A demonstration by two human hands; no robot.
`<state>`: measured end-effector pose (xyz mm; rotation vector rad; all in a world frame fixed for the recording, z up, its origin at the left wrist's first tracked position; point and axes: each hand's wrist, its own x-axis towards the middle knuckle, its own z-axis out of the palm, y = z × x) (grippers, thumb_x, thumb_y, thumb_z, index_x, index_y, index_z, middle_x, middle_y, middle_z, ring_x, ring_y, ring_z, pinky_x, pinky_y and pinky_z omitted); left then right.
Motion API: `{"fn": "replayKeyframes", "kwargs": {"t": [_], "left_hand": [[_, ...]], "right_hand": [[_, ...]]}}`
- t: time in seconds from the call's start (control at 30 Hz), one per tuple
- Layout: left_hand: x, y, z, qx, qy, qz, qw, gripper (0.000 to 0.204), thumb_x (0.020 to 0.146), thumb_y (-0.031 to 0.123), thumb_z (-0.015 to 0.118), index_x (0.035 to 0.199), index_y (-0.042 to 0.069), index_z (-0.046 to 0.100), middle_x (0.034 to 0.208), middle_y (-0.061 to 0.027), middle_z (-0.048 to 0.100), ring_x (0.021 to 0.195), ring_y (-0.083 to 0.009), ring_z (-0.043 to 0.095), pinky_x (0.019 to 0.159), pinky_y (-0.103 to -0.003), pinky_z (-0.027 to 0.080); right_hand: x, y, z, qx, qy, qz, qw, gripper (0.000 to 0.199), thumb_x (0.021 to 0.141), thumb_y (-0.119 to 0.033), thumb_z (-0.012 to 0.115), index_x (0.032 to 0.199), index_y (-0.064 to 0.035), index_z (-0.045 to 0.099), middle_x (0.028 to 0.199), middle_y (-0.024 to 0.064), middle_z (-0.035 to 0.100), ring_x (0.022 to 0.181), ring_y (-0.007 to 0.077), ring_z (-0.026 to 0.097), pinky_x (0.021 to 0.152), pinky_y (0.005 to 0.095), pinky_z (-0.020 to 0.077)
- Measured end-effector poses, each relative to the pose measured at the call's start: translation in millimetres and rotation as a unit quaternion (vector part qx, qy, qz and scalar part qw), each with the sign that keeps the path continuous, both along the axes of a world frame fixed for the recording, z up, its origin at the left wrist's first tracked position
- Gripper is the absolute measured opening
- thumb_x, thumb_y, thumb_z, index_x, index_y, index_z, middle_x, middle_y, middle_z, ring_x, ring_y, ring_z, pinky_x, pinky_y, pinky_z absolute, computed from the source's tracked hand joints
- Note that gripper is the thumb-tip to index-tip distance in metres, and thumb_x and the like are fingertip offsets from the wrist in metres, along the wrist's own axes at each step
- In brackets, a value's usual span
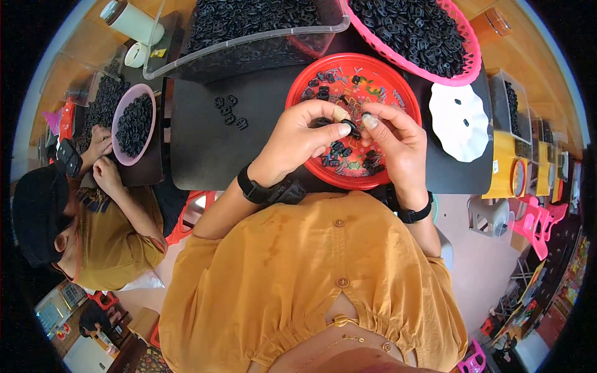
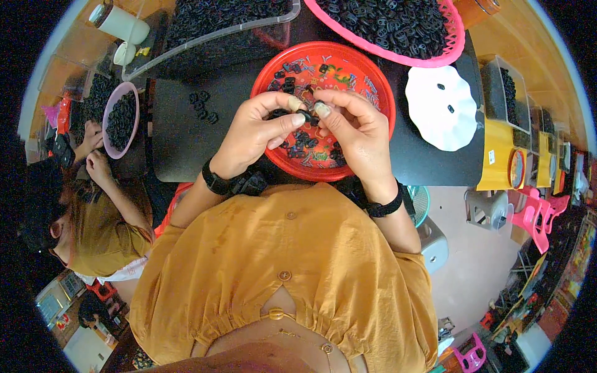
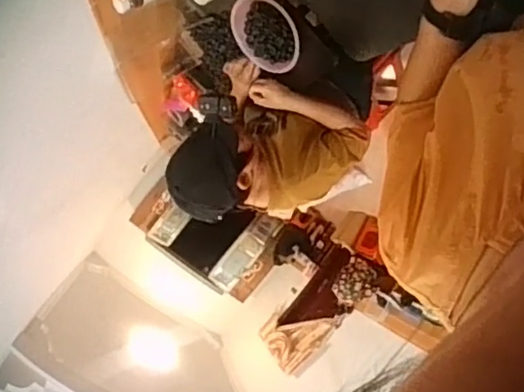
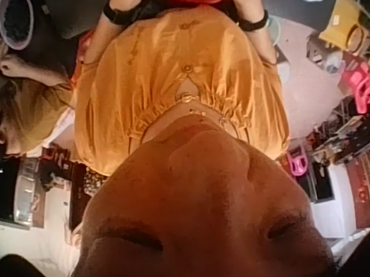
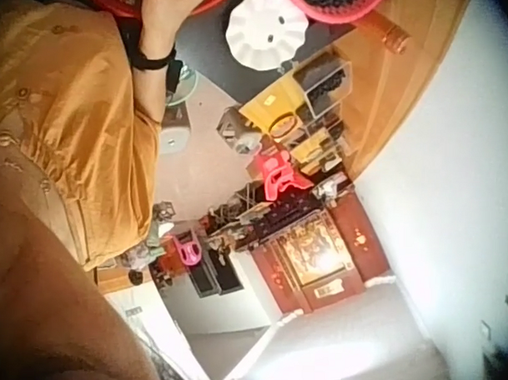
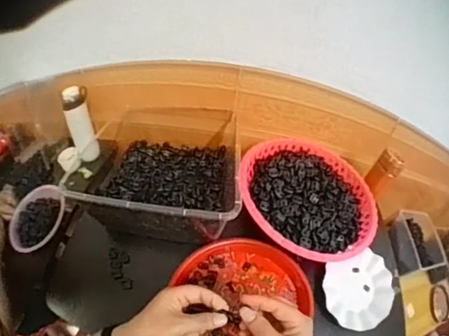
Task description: The person assembles small plastic components by hand, picking pieces from a red tray and pressing them together.
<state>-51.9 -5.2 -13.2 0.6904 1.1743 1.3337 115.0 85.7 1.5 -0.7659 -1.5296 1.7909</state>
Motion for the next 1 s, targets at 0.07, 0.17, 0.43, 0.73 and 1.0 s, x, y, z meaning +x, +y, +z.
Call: {"fn": "replayKeyframes", "kwargs": {"t": [0.07,0.17,0.43,0.73,1.0], "left_hand": [[-1,-1,0,0.003,0.001,0.002,1.000,0.017,0.087,0.011,0.069,0.101,0.004,0.064,0.076,0.0024,0.060,0.055,-0.0022,0.048,0.046,-0.017,0.037],[-2,-2,3,0.005,0.011,0.001,1.000,0.016,0.087,0.010,0.069,0.101,0.004,0.065,0.076,0.0021,0.061,0.055,-0.0024,0.050,0.045,-0.017,0.038],[-1,0,17,0.024,0.074,0.001,0.997,0.013,0.087,0.006,0.066,0.099,0.002,0.066,0.075,-0.0007,0.063,0.056,-0.0034,0.054,0.044,-0.018,0.041],[4,8,46,0.070,0.134,0.051,0.987,0.011,0.088,0.003,0.065,0.098,0.000,0.066,0.079,-0.0036,0.066,0.059,-0.0053,0.058,0.045,-0.019,0.046],[7,8,33,0.084,0.117,0.076,0.987,0.013,0.090,0.006,0.063,0.102,0.001,0.066,0.080,-0.0044,0.066,0.059,-0.0062,0.058,0.047,-0.020,0.047]], "right_hand": [[0,-1,1,0.024,-0.014,0.003,1.000,0.022,0.089,-0.003,0.063,0.111,-0.0001,0.066,0.090,0.0021,0.063,0.072,0.0066,0.059,0.064,0.0195,0.0494],[0,-1,3,0.035,-0.036,0.010,0.999,0.020,0.088,-0.001,0.064,0.109,-0.0004,0.067,0.090,0.0013,0.060,0.071,0.0064,0.058,0.063,0.0192,0.0482],[0,0,11,0.115,-0.079,0.040,0.989,0.021,0.088,-0.001,0.064,0.108,-0.0018,0.068,0.089,0.0006,0.060,0.070,0.0060,0.058,0.061,0.0190,0.0476],[-6,-3,31,0.073,-0.014,-0.020,0.997,0.020,0.089,-0.001,0.063,0.109,-0.0002,0.067,0.088,0.0024,0.063,0.069,0.0057,0.059,0.060,0.0195,0.0493],[-9,1,25,0.101,-0.015,-0.022,0.995,0.018,0.089,-0.002,0.062,0.107,-0.0001,0.068,0.086,0.0022,0.064,0.068,0.0059,0.060,0.058,0.0195,0.0494]]}}
